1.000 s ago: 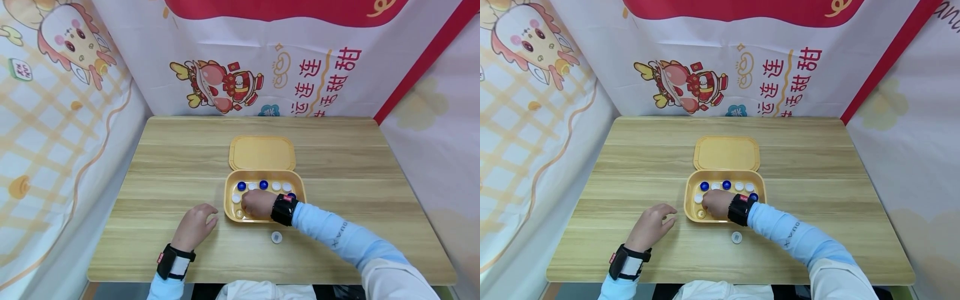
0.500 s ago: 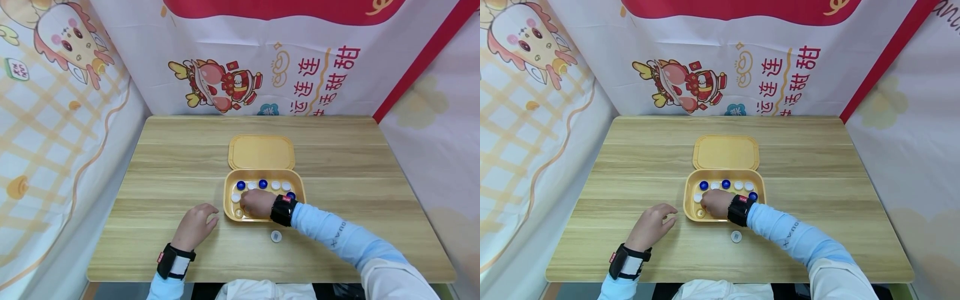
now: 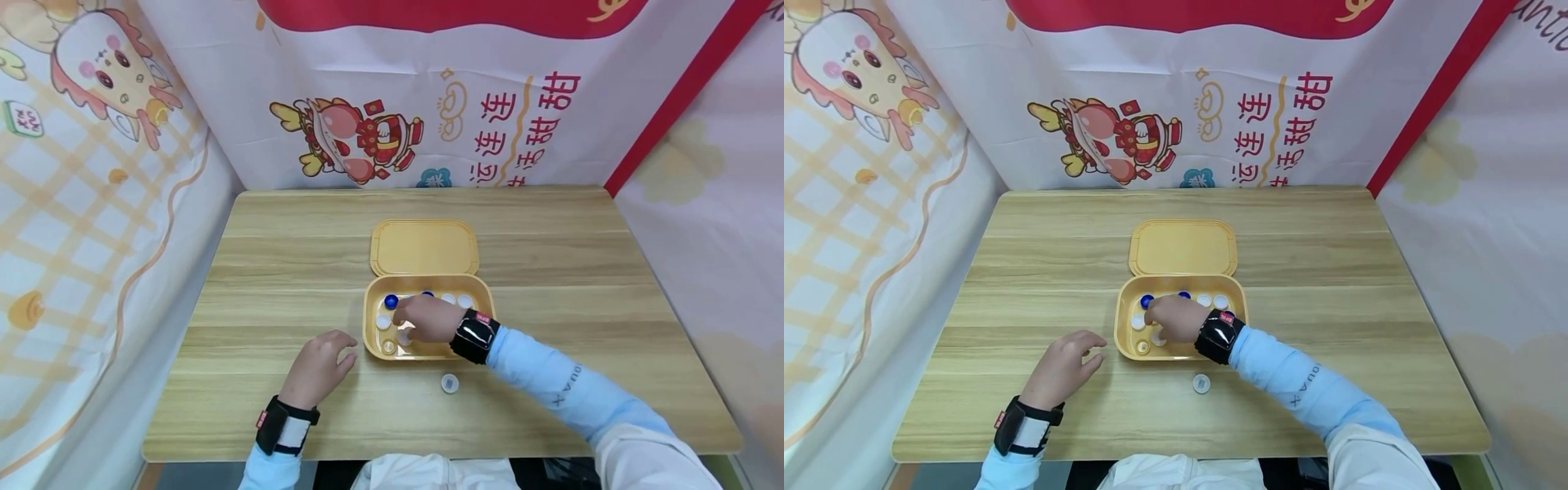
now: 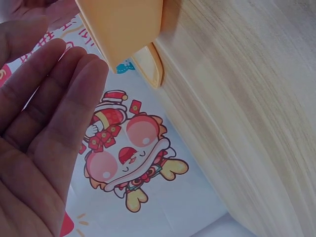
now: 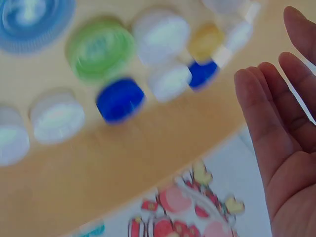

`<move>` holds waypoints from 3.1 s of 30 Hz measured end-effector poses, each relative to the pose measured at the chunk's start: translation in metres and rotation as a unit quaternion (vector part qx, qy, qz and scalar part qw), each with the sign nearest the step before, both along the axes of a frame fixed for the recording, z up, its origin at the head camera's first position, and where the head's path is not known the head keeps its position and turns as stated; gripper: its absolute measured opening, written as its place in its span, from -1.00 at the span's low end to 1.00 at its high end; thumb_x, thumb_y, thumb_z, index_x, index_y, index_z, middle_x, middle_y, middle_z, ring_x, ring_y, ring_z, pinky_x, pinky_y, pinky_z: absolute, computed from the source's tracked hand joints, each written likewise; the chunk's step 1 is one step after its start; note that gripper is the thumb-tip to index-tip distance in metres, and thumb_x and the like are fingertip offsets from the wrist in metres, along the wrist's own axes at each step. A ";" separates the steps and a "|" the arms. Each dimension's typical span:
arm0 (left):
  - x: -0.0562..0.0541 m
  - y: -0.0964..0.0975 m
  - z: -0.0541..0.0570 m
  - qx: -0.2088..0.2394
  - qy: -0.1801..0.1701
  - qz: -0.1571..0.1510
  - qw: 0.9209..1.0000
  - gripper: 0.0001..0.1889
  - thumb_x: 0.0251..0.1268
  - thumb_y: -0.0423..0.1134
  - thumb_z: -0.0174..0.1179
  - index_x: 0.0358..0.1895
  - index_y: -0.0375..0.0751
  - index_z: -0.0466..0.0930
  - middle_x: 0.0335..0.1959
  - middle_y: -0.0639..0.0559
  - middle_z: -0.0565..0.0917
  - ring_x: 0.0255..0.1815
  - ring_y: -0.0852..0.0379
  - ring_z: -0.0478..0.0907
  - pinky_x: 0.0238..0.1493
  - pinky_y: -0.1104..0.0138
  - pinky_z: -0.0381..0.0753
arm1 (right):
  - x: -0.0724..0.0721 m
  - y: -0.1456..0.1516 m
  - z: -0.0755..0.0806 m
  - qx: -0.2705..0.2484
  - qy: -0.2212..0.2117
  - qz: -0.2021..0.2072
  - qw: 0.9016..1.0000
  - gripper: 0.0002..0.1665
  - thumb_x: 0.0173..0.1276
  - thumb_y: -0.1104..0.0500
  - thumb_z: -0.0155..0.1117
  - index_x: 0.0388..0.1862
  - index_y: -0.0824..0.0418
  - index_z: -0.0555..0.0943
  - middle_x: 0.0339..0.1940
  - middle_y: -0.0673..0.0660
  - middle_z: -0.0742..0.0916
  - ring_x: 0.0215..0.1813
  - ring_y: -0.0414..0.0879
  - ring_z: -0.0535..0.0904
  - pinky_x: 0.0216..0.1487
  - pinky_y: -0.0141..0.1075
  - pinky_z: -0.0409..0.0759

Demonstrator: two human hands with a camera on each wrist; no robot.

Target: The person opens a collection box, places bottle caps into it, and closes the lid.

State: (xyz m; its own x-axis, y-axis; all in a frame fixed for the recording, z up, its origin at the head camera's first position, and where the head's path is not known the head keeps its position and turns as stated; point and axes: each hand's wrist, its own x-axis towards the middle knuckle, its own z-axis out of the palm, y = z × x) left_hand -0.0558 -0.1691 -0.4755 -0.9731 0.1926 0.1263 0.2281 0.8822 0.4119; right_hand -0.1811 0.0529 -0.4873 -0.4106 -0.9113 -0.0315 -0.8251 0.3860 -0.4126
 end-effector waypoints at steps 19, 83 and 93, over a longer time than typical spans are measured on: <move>-0.013 0.010 0.005 -0.001 0.019 -0.035 0.999 -0.83 0.06 -0.35 0.44 -0.24 -0.20 0.73 -0.24 -0.03 0.73 -0.18 0.06 0.68 -0.13 0.25 0.68 | 0.025 0.083 0.061 -0.080 0.048 -0.152 0.984 -0.61 0.06 0.24 0.57 -0.09 0.18 0.69 -0.16 0.04 0.70 -0.14 -0.16 0.62 -0.12 -0.32 0.64; -0.018 0.160 -0.034 -0.167 0.052 -0.430 0.886 -0.87 0.24 -0.30 0.28 -0.19 -0.04 0.74 -0.30 0.15 0.65 -0.29 0.32 0.56 -0.35 0.60 0.51 | 0.100 0.180 -0.008 -0.127 -0.072 -0.425 0.893 -0.65 0.18 0.28 0.46 -0.02 0.20 0.68 -0.09 0.11 0.72 -0.12 0.06 0.64 -0.14 -0.11 0.67; -0.017 0.159 -0.056 -0.212 0.060 -0.397 0.891 -0.85 0.19 -0.29 0.32 -0.18 -0.02 0.73 -0.27 0.13 0.64 -0.26 0.24 0.53 -0.34 0.52 0.54 | 0.100 0.178 -0.009 -0.125 -0.076 -0.432 0.890 -0.64 0.18 0.28 0.46 -0.02 0.21 0.67 -0.09 0.12 0.72 -0.10 0.06 0.64 -0.12 -0.07 0.67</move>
